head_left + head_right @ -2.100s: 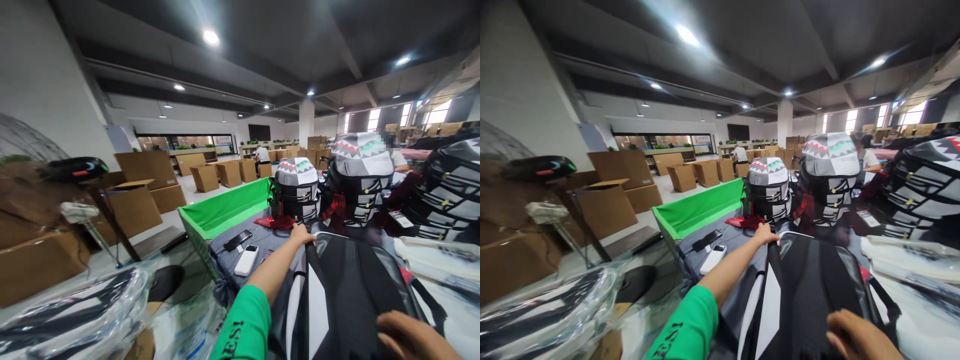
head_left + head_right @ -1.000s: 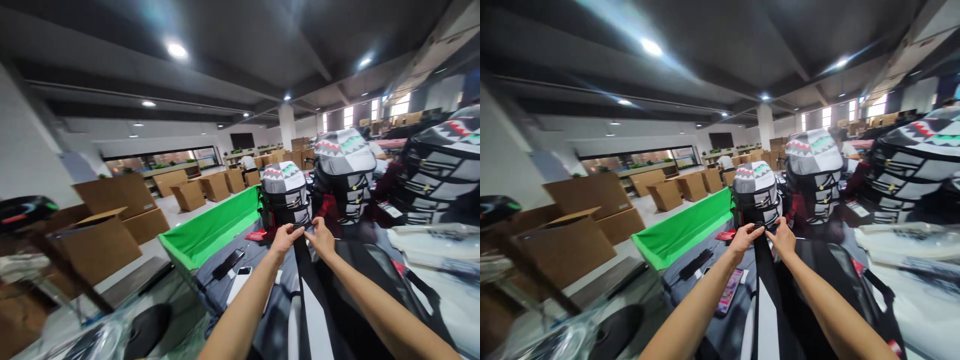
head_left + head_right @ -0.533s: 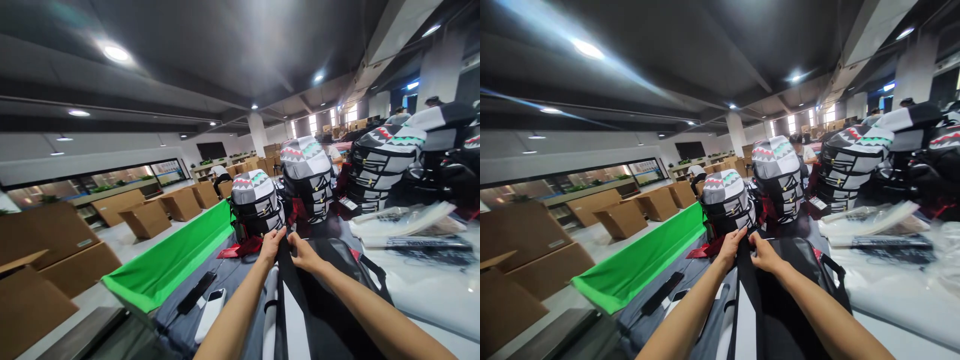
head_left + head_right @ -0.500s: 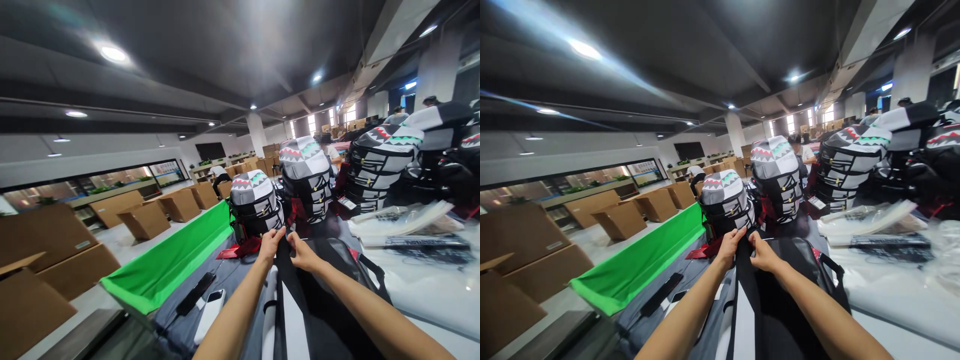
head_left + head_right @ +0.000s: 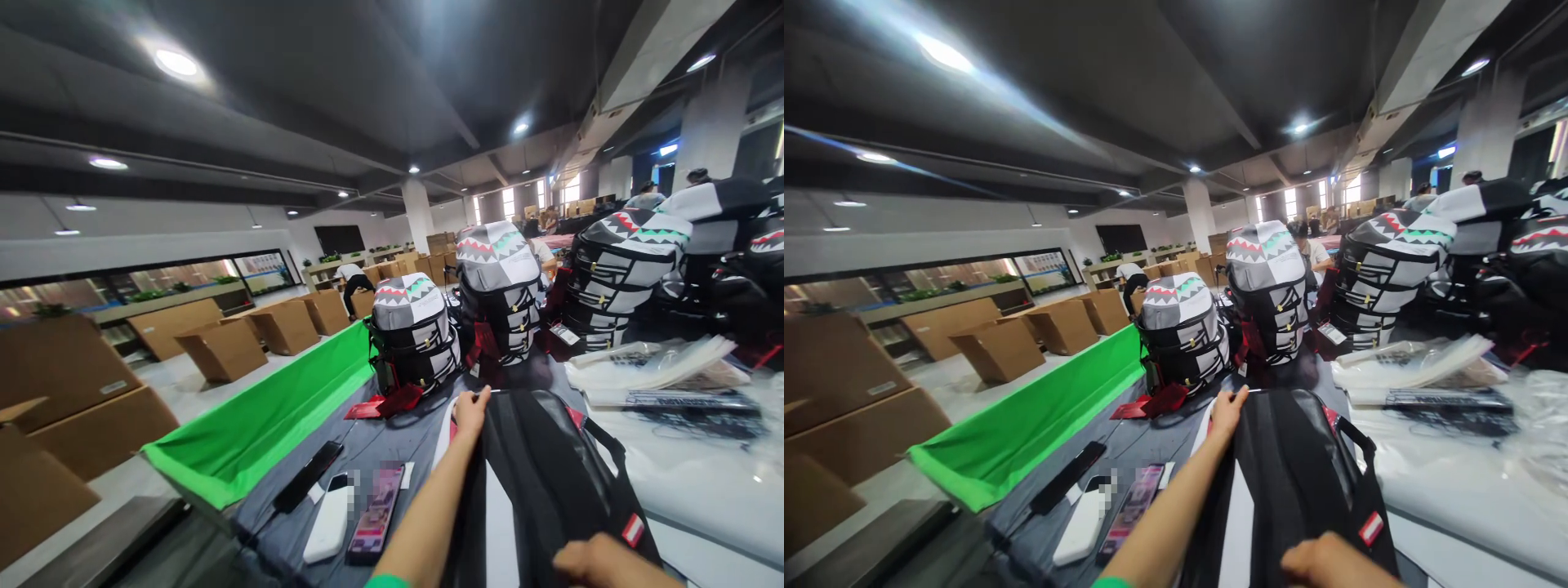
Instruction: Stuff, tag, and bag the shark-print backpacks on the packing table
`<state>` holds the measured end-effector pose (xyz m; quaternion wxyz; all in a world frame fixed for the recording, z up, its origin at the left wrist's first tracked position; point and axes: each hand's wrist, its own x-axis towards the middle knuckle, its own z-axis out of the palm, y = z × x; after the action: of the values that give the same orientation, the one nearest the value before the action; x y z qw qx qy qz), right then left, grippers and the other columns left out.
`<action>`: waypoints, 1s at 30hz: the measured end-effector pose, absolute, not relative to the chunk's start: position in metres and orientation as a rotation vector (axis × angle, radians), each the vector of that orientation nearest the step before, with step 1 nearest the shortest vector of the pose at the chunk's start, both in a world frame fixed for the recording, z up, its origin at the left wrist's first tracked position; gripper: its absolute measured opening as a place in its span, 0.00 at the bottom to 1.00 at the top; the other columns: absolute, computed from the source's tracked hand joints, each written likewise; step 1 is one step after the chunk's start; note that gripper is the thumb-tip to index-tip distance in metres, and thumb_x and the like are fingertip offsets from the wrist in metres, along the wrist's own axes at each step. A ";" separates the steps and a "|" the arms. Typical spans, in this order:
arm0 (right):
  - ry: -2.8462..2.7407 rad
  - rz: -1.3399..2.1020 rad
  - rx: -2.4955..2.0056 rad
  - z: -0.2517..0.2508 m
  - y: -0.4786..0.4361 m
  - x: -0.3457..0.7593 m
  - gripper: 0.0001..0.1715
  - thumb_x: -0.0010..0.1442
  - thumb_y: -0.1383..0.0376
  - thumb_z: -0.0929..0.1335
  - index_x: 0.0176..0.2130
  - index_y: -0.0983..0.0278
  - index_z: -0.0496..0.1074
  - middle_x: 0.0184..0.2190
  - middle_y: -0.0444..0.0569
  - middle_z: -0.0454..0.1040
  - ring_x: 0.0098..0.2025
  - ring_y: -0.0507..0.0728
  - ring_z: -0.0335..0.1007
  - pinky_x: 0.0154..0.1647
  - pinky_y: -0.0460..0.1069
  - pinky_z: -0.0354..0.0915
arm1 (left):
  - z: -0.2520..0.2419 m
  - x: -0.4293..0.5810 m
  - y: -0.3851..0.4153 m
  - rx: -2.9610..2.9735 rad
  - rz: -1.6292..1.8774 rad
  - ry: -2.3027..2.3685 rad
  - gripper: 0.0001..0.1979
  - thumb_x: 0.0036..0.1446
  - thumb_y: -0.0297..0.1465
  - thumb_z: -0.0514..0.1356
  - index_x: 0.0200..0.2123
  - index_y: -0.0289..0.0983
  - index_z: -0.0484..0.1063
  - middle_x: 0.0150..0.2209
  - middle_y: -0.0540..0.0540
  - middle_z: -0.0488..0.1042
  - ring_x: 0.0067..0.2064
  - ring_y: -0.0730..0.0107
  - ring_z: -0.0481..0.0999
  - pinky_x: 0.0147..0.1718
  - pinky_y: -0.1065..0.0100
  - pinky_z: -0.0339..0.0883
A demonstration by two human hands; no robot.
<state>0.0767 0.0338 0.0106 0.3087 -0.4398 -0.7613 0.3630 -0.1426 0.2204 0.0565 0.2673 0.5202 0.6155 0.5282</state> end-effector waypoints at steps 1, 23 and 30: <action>-1.993 0.929 -1.236 0.019 0.044 0.103 0.26 0.59 0.39 0.63 0.25 0.54 0.72 0.25 0.46 0.75 0.31 0.60 0.73 0.34 0.51 0.67 | 0.052 -0.135 0.216 1.443 1.446 1.705 0.19 0.50 0.45 0.70 0.23 0.37 0.70 0.34 0.43 0.74 0.48 0.47 0.75 0.51 0.52 0.67; -1.653 0.074 -1.283 0.109 0.109 0.110 0.16 0.57 0.49 0.66 0.28 0.58 0.67 0.18 0.42 0.69 0.17 0.55 0.62 0.21 0.49 0.57 | -0.003 -0.018 0.210 2.212 0.786 1.011 0.53 0.47 0.29 0.69 0.73 0.39 0.48 0.70 0.37 0.57 0.71 0.52 0.56 0.70 0.55 0.49; -1.702 0.139 -1.272 0.138 0.108 0.108 0.14 0.59 0.52 0.66 0.31 0.60 0.68 0.24 0.45 0.73 0.25 0.56 0.69 0.29 0.49 0.61 | 0.039 -0.012 0.219 2.060 1.304 0.642 0.43 0.47 0.42 0.68 0.66 0.38 0.63 0.69 0.35 0.58 0.71 0.43 0.55 0.69 0.48 0.49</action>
<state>0.1078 0.1077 0.1379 0.4848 -0.5223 -0.6992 0.0570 -0.0119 0.2189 0.0391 0.3055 0.7781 0.2423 0.4925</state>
